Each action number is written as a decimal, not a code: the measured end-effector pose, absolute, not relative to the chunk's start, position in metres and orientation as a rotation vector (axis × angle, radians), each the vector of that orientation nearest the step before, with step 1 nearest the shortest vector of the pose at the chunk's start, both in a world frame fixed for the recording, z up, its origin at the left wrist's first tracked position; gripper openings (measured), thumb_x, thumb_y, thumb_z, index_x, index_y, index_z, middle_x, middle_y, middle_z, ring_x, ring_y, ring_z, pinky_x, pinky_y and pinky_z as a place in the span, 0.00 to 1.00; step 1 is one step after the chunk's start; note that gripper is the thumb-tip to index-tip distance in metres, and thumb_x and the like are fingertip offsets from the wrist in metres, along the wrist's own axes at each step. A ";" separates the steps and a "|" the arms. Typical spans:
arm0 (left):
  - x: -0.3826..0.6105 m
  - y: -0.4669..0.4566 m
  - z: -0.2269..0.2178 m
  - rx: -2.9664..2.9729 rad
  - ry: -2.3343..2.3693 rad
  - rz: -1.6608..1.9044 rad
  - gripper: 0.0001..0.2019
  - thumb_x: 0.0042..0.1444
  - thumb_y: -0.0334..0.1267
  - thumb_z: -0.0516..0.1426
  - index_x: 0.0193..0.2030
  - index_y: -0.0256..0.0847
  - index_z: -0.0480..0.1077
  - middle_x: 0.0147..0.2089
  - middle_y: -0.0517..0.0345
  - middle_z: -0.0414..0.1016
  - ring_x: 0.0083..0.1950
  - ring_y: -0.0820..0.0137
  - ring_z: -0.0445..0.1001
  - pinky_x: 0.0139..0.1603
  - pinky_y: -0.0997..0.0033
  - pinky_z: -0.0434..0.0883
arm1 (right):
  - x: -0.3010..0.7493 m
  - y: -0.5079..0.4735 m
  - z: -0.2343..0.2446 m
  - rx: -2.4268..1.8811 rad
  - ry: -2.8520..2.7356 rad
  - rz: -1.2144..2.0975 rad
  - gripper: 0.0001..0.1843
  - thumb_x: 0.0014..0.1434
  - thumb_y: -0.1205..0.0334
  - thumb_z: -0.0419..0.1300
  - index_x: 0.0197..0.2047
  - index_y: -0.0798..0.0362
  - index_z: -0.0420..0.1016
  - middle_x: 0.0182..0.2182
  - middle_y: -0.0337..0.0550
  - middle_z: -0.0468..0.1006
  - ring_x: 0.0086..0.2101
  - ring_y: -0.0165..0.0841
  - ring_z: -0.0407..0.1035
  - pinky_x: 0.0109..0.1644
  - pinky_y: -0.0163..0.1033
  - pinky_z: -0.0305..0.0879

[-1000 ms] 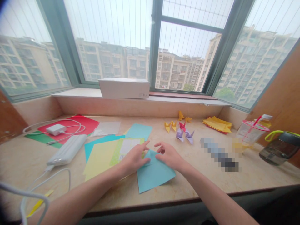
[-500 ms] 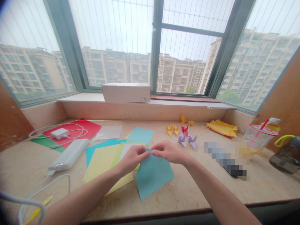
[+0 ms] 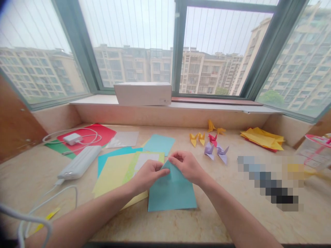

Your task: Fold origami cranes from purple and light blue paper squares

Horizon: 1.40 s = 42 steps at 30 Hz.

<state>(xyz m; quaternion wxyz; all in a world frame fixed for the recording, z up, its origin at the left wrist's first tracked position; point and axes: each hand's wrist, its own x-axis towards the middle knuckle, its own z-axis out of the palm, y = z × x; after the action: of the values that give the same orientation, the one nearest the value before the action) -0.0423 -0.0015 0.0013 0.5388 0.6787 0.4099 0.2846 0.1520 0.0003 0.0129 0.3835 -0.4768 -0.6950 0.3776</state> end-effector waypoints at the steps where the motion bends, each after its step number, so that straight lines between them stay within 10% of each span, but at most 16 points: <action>1: -0.042 -0.003 0.001 1.605 0.981 0.672 0.20 0.51 0.53 0.60 0.24 0.35 0.67 0.22 0.63 0.61 0.25 0.75 0.58 0.24 0.77 0.53 | 0.153 0.000 0.013 -1.211 -1.777 0.976 0.16 0.60 0.50 0.60 0.35 0.55 0.78 0.31 0.42 0.81 0.30 0.33 0.72 0.33 0.35 0.66; 21: -0.038 -0.012 0.011 1.753 1.002 0.657 0.24 0.61 0.55 0.52 0.23 0.38 0.58 0.23 0.65 0.51 0.25 0.76 0.51 0.26 0.74 0.49 | 0.171 0.001 0.016 -1.202 -1.641 0.894 0.16 0.61 0.50 0.59 0.35 0.54 0.78 0.31 0.42 0.81 0.32 0.34 0.72 0.35 0.37 0.65; 42: -0.040 -0.014 0.001 1.663 0.817 0.699 0.24 0.63 0.56 0.50 0.34 0.35 0.71 0.30 0.57 0.70 0.31 0.70 0.67 0.32 0.75 0.63 | 0.185 -0.003 0.019 -1.177 -1.535 1.329 0.19 0.54 0.47 0.68 0.43 0.51 0.77 0.32 0.42 0.83 0.29 0.35 0.75 0.31 0.36 0.69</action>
<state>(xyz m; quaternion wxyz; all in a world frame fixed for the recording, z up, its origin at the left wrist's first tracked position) -0.0395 -0.0141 0.0008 0.5485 0.7022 0.3450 0.2950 0.1846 -0.0032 0.0194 0.3869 -0.4626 -0.6030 0.5222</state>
